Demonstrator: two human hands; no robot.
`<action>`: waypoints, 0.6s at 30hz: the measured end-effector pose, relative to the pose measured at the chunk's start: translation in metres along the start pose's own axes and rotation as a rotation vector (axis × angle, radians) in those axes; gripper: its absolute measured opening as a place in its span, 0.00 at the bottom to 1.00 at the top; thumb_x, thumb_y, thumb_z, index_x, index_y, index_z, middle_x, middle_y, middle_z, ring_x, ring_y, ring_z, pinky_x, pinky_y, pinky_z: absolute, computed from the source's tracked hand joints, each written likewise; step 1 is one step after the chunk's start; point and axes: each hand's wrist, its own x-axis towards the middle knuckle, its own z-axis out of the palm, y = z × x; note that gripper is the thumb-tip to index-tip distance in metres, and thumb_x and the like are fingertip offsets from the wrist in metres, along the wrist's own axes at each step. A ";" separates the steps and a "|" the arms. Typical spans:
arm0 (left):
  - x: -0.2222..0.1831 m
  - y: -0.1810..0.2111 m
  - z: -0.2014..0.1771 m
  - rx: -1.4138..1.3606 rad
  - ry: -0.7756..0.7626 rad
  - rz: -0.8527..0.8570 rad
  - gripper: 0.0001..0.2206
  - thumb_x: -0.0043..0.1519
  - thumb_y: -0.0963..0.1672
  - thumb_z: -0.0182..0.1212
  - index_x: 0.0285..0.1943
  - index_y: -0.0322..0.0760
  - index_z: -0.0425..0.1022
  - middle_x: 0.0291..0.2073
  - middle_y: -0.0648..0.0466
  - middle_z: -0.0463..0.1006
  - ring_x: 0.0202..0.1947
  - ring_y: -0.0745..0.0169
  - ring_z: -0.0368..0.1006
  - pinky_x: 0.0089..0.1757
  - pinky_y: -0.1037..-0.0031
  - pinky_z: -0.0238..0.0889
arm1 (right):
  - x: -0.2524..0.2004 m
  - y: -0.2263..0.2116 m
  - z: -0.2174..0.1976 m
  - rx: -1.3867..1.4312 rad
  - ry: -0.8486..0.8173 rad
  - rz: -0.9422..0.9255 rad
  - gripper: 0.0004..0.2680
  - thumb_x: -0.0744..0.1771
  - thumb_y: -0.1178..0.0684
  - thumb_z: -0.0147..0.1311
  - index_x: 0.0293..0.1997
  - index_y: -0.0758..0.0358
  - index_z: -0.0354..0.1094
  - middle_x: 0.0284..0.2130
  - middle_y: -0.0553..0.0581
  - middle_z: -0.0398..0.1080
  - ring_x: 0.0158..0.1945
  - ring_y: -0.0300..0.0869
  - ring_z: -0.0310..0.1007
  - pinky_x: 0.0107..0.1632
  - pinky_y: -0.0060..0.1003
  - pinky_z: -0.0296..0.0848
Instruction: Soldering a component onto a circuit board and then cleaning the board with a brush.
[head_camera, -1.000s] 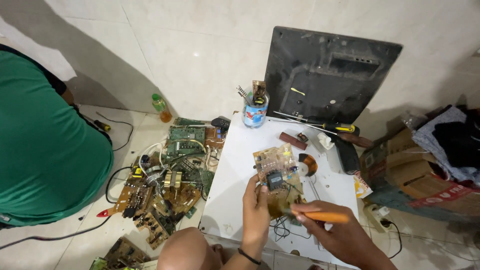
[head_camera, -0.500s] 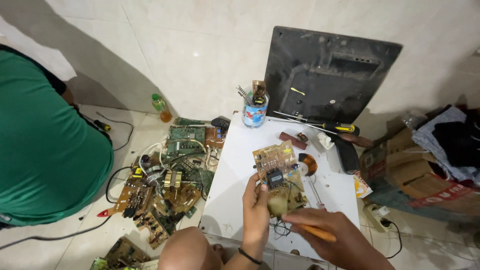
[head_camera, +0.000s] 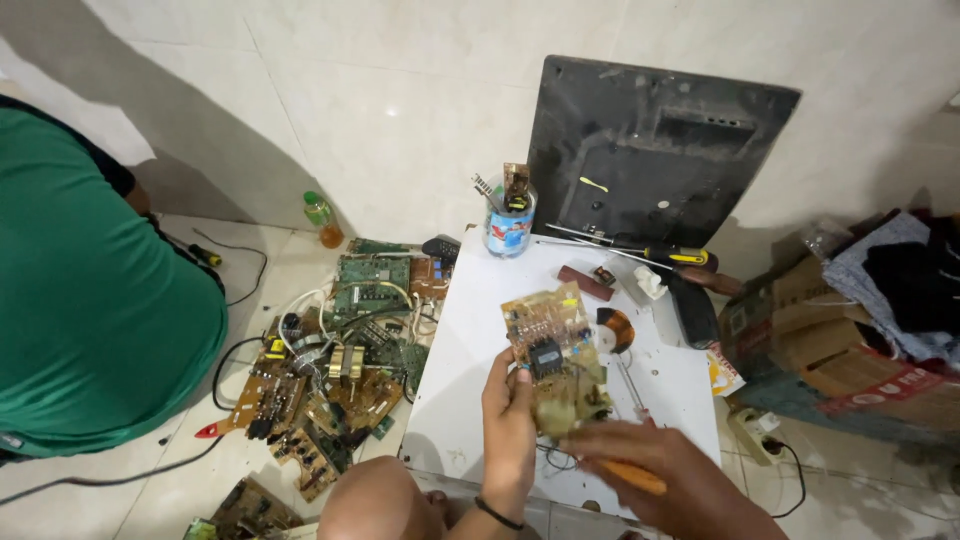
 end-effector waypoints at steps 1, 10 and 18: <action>-0.001 0.003 0.001 0.002 0.002 -0.026 0.19 0.68 0.39 0.46 0.69 0.34 0.69 0.43 0.48 0.79 0.40 0.65 0.71 0.44 0.74 0.65 | -0.002 0.001 0.001 0.126 -0.010 0.166 0.15 0.60 0.61 0.65 0.48 0.47 0.83 0.41 0.51 0.85 0.37 0.40 0.84 0.40 0.37 0.83; 0.001 0.005 0.000 -0.008 0.030 -0.021 0.20 0.69 0.39 0.46 0.71 0.33 0.66 0.45 0.47 0.78 0.38 0.66 0.69 0.42 0.73 0.64 | -0.004 0.002 -0.010 0.027 0.164 0.095 0.12 0.62 0.53 0.61 0.48 0.52 0.82 0.44 0.49 0.86 0.42 0.38 0.86 0.42 0.35 0.83; -0.001 0.011 0.002 0.040 -0.006 0.062 0.20 0.68 0.38 0.44 0.69 0.32 0.68 0.48 0.48 0.80 0.41 0.67 0.71 0.44 0.75 0.63 | -0.005 0.001 -0.011 0.054 0.204 0.135 0.12 0.60 0.58 0.64 0.47 0.52 0.83 0.43 0.48 0.87 0.34 0.34 0.89 0.36 0.28 0.86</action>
